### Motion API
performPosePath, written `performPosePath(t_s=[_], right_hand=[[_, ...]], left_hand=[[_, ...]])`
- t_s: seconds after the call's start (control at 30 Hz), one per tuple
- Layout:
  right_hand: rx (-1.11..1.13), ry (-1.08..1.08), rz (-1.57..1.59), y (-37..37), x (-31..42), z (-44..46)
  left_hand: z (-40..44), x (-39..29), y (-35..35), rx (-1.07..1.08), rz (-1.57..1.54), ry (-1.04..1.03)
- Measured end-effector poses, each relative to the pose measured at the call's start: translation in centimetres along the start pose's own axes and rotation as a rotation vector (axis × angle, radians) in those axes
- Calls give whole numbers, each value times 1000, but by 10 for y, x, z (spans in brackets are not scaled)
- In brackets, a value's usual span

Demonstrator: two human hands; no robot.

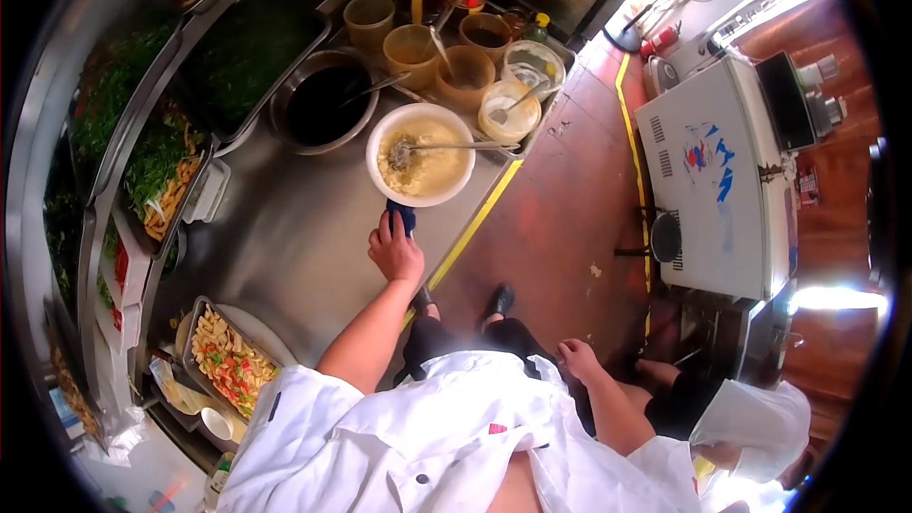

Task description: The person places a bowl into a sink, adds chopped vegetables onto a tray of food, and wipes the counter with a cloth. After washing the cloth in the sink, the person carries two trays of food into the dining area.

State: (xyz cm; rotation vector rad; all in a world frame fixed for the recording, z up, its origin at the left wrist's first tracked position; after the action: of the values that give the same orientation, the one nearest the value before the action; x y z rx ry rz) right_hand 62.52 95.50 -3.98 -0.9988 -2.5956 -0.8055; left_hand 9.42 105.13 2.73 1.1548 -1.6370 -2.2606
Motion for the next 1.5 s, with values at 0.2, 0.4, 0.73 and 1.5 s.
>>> performPosePath(t_s=[0.2,0.4,0.73,1.5], right_hand=[[-26,19,-24,-6,49,-10],[-28,-86,-99,-12,25,-25],[-90,-122,-56,-15,11,-18],[-116,-93,-254,-38,76,-35]], left_hand=[[9,-19,4,140,-15,-409],[8,-35,-31,182,40,-147],[14,-52,-49,210,-79,-253],[24,-70,-58,608,-285,-548]])
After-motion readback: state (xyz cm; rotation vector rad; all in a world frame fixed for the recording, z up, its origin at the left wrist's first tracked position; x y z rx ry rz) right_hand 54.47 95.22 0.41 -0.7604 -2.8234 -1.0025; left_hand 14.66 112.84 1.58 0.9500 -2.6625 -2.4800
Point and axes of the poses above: each hand's wrist, its own z-axis towards the middle knuckle, its own y-axis out of the back of the hand, x = y × z, the point moved 9 cm from there along z, towards the middle knuckle, and after that the axes turned 7 degrees about -z, right-handed, at the moved point
